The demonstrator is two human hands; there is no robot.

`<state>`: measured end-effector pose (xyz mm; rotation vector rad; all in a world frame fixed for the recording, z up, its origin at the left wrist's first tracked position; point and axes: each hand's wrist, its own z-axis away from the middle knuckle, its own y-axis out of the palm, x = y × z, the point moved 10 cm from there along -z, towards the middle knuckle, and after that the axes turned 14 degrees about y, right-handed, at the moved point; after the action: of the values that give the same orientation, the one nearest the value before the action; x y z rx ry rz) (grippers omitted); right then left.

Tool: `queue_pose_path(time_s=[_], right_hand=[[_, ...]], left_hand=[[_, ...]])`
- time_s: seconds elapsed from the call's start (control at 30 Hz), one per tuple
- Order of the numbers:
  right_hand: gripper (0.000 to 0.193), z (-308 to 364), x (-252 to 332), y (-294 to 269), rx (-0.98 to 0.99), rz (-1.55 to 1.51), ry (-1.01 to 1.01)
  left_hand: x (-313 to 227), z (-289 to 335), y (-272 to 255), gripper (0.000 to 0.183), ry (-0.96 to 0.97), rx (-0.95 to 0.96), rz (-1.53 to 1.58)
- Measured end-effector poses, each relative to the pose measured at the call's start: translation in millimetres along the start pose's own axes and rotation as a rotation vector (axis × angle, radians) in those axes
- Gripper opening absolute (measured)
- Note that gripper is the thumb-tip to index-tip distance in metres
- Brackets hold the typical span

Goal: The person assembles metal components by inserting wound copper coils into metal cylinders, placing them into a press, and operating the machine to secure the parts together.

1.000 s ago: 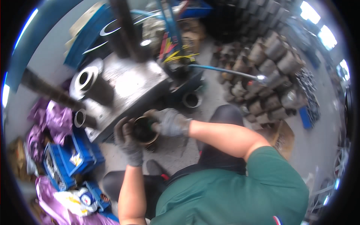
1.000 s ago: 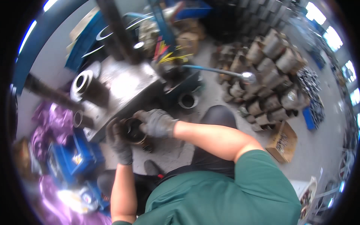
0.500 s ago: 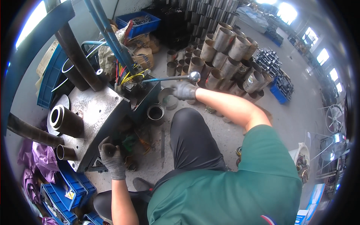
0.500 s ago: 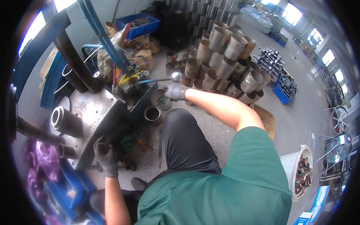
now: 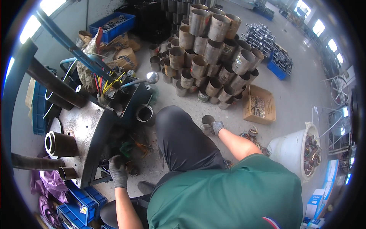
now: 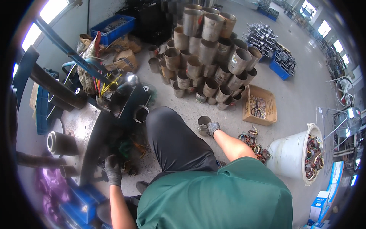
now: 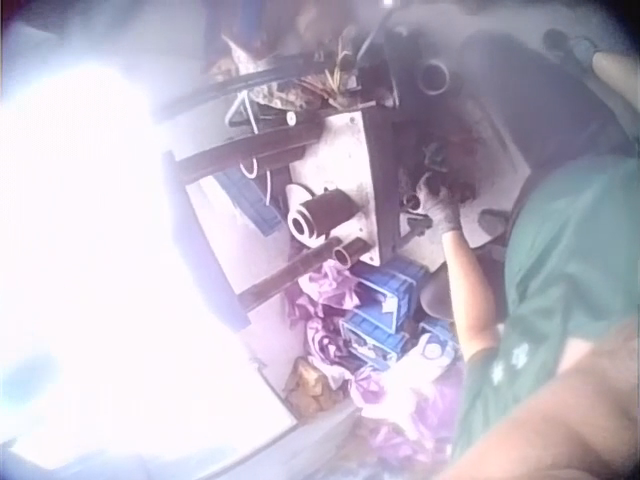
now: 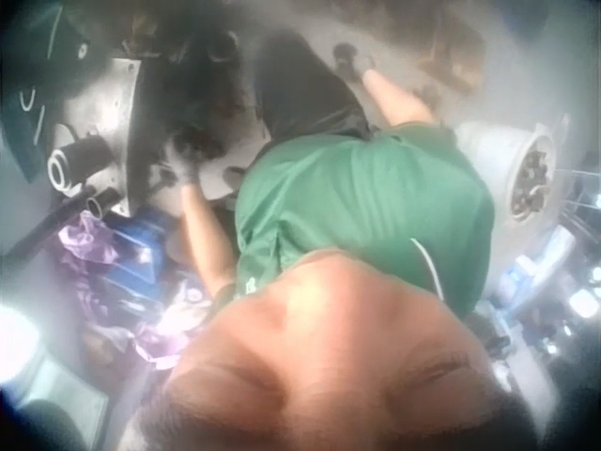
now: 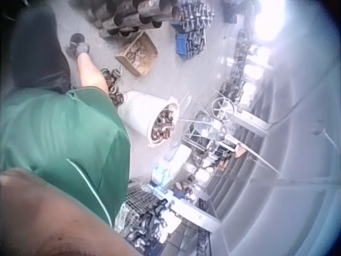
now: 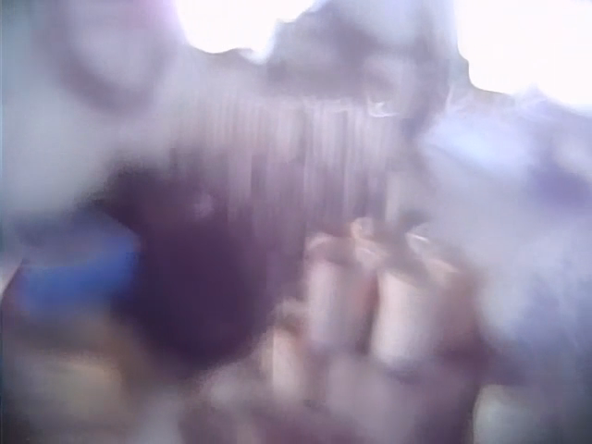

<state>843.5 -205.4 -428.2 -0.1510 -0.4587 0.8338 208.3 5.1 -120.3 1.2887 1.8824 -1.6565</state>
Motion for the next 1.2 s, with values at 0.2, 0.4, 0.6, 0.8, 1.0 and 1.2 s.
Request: queue_pose_path(time_s=[0.2,0.4,0.6,0.8,1.0,1.2], right_hand=[[0.023,-42.9,-22.9,-38.3,-0.179,-0.116,-0.117],[0.026,-52.2,-13.9,-59.6,-0.261,-0.390,-0.006],[0.037,-120.5,-35.7,-166.7,-0.392,-0.777,0.002],[0.039,-114.1,-37.1,-158.7,-0.215,-1.007,0.113],[0.043,-101.2,-11.1,-156.3,-0.036,-1.111,0.112],[0.035,-97.2,23.6,-158.6,-0.109,-0.998,0.075]], left_hand=[[-8.7,12.5,28.6,0.021,-0.035,0.343,-0.236],[-13.0,30.4,29.2,0.028,-0.069,0.446,-0.284],[16.6,41.7,50.9,0.027,-0.128,0.542,-0.247],[27.5,57.1,44.6,0.024,-0.171,0.574,-0.242],[64.9,71.9,49.7,0.022,-0.154,0.583,-0.224],[70.6,79.5,45.2,0.030,-0.283,0.600,-0.219]])
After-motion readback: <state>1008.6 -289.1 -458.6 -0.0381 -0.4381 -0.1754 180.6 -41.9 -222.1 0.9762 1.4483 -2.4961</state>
